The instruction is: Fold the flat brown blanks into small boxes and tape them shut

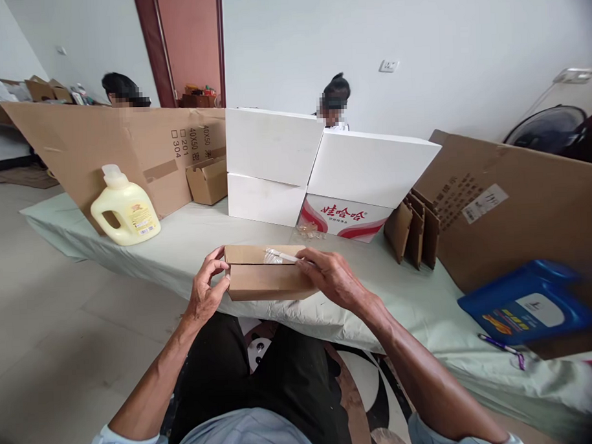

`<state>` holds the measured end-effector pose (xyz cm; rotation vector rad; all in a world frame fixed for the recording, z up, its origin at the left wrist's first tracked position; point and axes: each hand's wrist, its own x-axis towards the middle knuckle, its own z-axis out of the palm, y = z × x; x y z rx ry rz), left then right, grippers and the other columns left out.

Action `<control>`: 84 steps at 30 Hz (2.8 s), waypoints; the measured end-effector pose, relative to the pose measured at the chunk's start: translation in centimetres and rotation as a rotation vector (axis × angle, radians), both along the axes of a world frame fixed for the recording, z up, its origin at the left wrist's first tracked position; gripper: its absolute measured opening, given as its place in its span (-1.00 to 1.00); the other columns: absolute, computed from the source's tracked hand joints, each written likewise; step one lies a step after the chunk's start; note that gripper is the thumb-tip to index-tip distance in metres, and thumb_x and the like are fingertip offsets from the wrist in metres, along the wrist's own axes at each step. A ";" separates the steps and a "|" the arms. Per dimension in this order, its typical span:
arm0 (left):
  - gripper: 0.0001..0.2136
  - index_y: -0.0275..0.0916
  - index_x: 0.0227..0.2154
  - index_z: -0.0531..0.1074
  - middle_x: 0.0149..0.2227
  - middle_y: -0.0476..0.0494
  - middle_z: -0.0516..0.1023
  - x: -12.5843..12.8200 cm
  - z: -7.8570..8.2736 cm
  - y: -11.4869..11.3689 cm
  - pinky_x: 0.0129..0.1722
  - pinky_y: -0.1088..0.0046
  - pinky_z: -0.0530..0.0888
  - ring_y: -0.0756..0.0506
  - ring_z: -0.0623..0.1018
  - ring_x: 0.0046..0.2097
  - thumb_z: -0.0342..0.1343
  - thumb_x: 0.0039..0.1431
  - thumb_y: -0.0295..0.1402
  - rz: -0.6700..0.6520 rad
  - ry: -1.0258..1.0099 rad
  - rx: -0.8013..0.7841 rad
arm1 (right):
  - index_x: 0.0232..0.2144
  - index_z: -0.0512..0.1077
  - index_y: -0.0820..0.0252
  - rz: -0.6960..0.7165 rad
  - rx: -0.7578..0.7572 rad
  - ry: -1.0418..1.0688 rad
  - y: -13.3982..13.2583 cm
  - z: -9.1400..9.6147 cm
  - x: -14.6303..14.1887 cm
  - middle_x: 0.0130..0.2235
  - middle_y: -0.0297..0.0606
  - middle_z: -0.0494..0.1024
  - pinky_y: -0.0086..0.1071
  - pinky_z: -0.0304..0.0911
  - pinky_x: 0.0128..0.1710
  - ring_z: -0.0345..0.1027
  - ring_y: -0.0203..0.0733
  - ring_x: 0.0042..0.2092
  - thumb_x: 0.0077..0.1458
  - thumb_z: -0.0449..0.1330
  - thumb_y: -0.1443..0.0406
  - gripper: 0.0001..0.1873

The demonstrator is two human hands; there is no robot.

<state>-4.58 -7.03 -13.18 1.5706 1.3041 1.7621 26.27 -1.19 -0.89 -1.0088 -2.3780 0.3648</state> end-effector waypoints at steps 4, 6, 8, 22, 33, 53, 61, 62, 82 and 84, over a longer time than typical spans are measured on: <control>-0.88 -0.15 -0.19 0.47 0.47 -0.36 0.39 0.2 0.0 -0.2 0.29 0.08 0.53 -0.35 0.42 0.48 0.16 0.22 -0.34 0.005 0.011 0.005 | -0.10 0.58 0.13 0.078 0.064 -0.144 -0.9 0.8 -1.9 -0.14 -0.21 0.67 -0.34 0.08 -0.25 0.40 -0.18 -0.25 0.53 0.07 0.22 -0.72; -0.88 -0.15 -0.18 0.47 0.48 -0.35 0.38 0.2 0.0 -0.3 0.27 0.08 0.55 -0.35 0.41 0.48 0.15 0.23 -0.34 0.011 0.016 0.000 | -0.12 0.59 0.14 0.076 0.085 -0.204 -0.8 0.8 -2.6 -0.16 -0.21 0.66 -0.35 0.05 -0.27 0.40 -0.19 -0.25 0.53 0.08 0.26 -0.73; -0.88 -0.15 -0.17 0.46 0.49 -0.35 0.36 0.4 0.1 -0.4 0.26 0.07 0.55 -0.36 0.40 0.49 0.15 0.23 -0.33 0.019 0.017 -0.012 | -0.14 0.59 0.15 0.063 0.096 -0.255 -0.7 0.8 -3.1 -0.17 -0.21 0.65 -0.35 0.01 -0.29 0.40 -0.19 -0.25 0.53 0.10 0.27 -0.74; -0.81 -0.13 -0.10 0.44 0.53 -0.33 0.30 0.8 0.9 -0.4 0.22 0.06 0.56 -0.37 0.37 0.50 0.12 0.23 -0.34 0.031 0.001 -0.088 | -0.09 0.61 0.14 -0.059 0.161 -0.579 -1.2 2.5 -5.7 -0.12 -0.17 0.66 -0.26 -0.18 -0.36 0.45 -0.16 -0.21 0.58 0.06 0.24 -0.69; -0.77 -0.12 -0.05 0.46 0.53 -0.27 0.32 1.2 1.7 -0.2 0.24 0.05 0.55 -0.36 0.39 0.48 0.11 0.24 -0.33 0.082 0.011 -0.133 | 0.01 0.56 0.15 -0.084 0.308 -0.725 -1.8 2.5 -8.0 -0.09 -0.08 0.65 -0.25 -0.06 -0.33 0.54 -0.04 -0.16 0.60 -0.01 0.29 -0.68; -0.67 -0.13 0.01 0.52 0.50 -0.30 0.33 -0.2 2.2 0.4 0.35 0.00 0.48 -0.38 0.30 0.53 0.05 0.22 -0.34 0.068 0.155 -0.161 | -0.12 0.59 0.15 -0.123 0.184 -0.016 1.6 0.1 6.4 -0.25 -0.20 0.64 -0.33 0.18 -0.23 0.44 -0.14 -0.26 0.53 0.07 0.07 -0.62; -0.54 -0.13 0.06 0.63 0.53 -0.28 0.28 -3.0 4.6 2.5 0.31 -0.05 0.55 -0.46 0.28 0.54 0.07 0.10 -0.31 -0.157 0.386 -0.201 | -0.38 0.46 0.10 -0.575 0.130 0.099 3.3 -12.9 12.5 -0.36 -0.10 0.55 -0.28 0.22 -0.30 0.41 0.00 -0.26 0.40 0.10 0.07 -0.64; -0.54 -0.13 0.06 0.63 0.53 -0.27 0.29 -3.2 4.9 2.7 0.33 -0.05 0.54 -0.46 0.29 0.53 0.08 0.10 -0.31 -0.168 0.397 -0.198 | -0.40 0.45 0.10 -0.572 0.125 0.109 3.3 -13.5 12.9 -0.37 -0.10 0.55 -0.27 0.25 -0.28 0.42 0.02 -0.25 0.40 0.12 0.05 -0.63; -0.61 -0.07 0.05 0.65 0.36 -0.28 0.48 -2.7 6.1 1.1 0.13 0.21 0.65 -0.37 0.51 0.37 0.17 0.34 0.02 -0.198 0.360 -0.136 | -0.11 0.38 0.09 -0.123 0.119 0.422 -1.6 -9.0 2.6 -0.14 -0.25 0.46 -0.24 0.35 -0.10 0.38 -0.13 -0.17 0.50 0.18 -0.02 -0.67; -0.64 -0.09 0.03 0.64 0.35 -0.28 0.49 -2.7 6.4 1.1 0.13 0.21 0.65 -0.36 0.51 0.36 0.18 0.33 -0.03 -0.189 0.371 -0.131 | -0.12 0.38 0.08 -0.121 0.098 0.433 -1.7 -8.9 2.7 -0.14 -0.24 0.47 -0.24 0.36 -0.11 0.37 -0.13 -0.17 0.49 0.18 -0.04 -0.66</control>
